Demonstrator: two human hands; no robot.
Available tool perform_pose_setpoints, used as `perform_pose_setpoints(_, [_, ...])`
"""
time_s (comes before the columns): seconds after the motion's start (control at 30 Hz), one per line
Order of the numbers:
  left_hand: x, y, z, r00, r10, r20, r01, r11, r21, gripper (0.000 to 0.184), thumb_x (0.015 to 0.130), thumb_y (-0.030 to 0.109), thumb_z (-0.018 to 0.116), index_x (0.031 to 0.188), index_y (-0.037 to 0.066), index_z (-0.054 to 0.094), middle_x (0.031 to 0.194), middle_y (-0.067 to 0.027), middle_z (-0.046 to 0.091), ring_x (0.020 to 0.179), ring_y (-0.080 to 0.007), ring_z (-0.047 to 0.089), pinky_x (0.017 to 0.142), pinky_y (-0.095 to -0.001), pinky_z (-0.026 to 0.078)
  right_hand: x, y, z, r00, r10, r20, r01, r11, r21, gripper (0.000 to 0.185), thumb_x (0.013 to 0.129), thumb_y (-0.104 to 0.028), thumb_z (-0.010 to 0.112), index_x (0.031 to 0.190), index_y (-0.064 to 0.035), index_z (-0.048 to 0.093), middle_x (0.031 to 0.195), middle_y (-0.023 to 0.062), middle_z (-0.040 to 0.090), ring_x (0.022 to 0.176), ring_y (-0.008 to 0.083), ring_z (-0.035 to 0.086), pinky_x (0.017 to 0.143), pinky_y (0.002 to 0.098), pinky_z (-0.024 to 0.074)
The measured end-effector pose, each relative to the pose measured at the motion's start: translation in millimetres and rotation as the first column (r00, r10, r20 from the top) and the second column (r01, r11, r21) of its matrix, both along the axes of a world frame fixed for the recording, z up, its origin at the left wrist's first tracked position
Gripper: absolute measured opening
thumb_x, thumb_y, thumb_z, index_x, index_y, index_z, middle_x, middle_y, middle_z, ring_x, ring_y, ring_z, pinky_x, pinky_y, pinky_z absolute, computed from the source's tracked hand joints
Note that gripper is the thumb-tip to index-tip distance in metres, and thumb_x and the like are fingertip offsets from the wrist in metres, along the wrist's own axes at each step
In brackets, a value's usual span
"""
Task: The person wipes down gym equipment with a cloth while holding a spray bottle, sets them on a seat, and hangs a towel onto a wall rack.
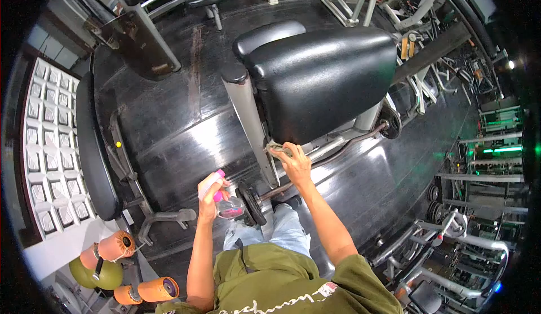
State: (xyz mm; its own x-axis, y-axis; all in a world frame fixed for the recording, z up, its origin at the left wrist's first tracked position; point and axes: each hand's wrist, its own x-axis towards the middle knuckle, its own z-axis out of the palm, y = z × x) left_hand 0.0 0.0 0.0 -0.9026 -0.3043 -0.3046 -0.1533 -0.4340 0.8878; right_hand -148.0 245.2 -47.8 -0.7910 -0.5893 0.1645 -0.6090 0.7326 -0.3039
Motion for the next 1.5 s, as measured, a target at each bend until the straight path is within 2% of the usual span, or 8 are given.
perform_pose_setpoints(0.2, [8,-5,4,1.000,0.015,-0.012,-0.014,1.000,0.027,0.026,0.087,0.025,0.060,0.089,-0.001,0.061,0.080,-0.0118,0.064,0.049,-0.0169,0.054,0.054,-0.0336,0.050,9,49,-32,0.899,-0.424,0.111,0.438,0.877,-0.198,0.031,0.080,-0.013,0.072,0.110,-0.0188,0.072,0.112,0.0061,0.061,0.098,0.0266,0.063,0.084,0.0351,0.0535])
perform_pose_setpoints(0.3, [8,-4,3,0.999,-0.020,0.027,0.020,1.000,0.006,0.026,0.087,0.025,0.061,0.087,-0.001,0.061,0.079,-0.0119,0.063,0.049,-0.0166,0.054,0.054,-0.0330,0.050,6,55,-46,0.664,-0.645,0.377,0.746,0.542,-0.387,0.029,0.087,-0.014,0.068,0.116,-0.0133,0.069,0.108,0.0073,0.064,0.097,0.0228,0.063,0.087,0.0337,0.0511])
perform_pose_setpoints(0.37, [6,-3,-1,0.999,-0.024,0.048,0.024,1.000,0.006,0.026,0.086,0.025,0.061,0.086,-0.001,0.061,0.079,-0.0122,0.063,0.049,-0.0163,0.055,0.054,-0.0326,0.050,5,34,-58,0.378,-0.010,0.926,0.903,-0.215,-0.371,0.031,0.092,-0.017,0.065,0.122,-0.0076,0.064,0.108,0.0069,0.066,0.099,0.0179,0.062,0.088,0.0317,0.0488])
perform_pose_setpoints(0.57, [-6,7,2,0.996,-0.081,0.037,0.081,0.997,-0.006,0.026,0.085,0.024,0.061,0.086,-0.001,0.061,0.079,-0.0123,0.064,0.049,-0.0163,0.055,0.054,-0.0333,0.050,20,-53,-57,0.261,0.486,0.834,0.899,-0.437,-0.027,0.024,0.102,-0.029,0.046,0.112,-0.0085,0.054,0.091,0.0062,0.058,0.074,0.0163,0.055,0.069,0.0350,0.0520])
perform_pose_setpoints(0.8, [-22,22,8,0.991,-0.132,0.034,0.132,0.991,0.002,0.025,0.085,0.024,0.061,0.086,-0.001,0.061,0.080,-0.0127,0.064,0.050,-0.0166,0.054,0.054,-0.0338,0.049,11,-36,-49,0.120,0.449,0.886,0.920,-0.385,0.071,0.017,0.100,-0.028,0.052,0.103,-0.0108,0.055,0.079,0.0040,0.055,0.067,0.0170,0.055,0.062,0.0331,0.0511])
perform_pose_setpoints(1.0, [-23,24,4,0.988,-0.155,0.016,0.154,0.986,0.055,0.022,0.088,0.018,0.058,0.085,-0.003,0.062,0.082,-0.0120,0.064,0.050,-0.0158,0.057,0.055,-0.0310,0.051,-37,23,-53,0.348,0.114,0.930,0.883,-0.373,-0.285,0.032,0.098,-0.032,0.055,0.116,-0.0064,0.051,0.092,0.0100,0.057,0.081,0.0232,0.058,0.072,0.0380,0.0514])
perform_pose_setpoints(1.17, [-25,27,7,0.979,-0.194,0.054,0.193,0.981,0.020,0.021,0.087,0.018,0.058,0.085,-0.003,0.062,0.082,-0.0122,0.064,0.050,-0.0158,0.057,0.056,-0.0309,0.051,-3,-49,-10,0.372,-0.577,0.727,0.874,-0.047,-0.484,0.041,0.102,-0.035,0.046,0.123,-0.0006,0.041,0.119,0.0254,0.051,0.112,0.0378,0.052,0.098,0.0463,0.0379])
perform_pose_setpoints(1.5, [-45,37,17,0.969,-0.242,0.048,0.242,0.970,-0.008,0.026,0.084,0.024,0.062,0.088,-0.002,0.062,0.079,-0.0121,0.064,0.050,-0.0162,0.056,0.055,-0.0324,0.051,-44,-11,8,0.492,-0.715,0.497,0.734,0.033,-0.678,0.034,0.098,-0.022,0.053,0.123,-0.0011,0.043,0.114,0.0263,0.057,0.106,0.0444,0.055,0.092,0.0481,0.0416])
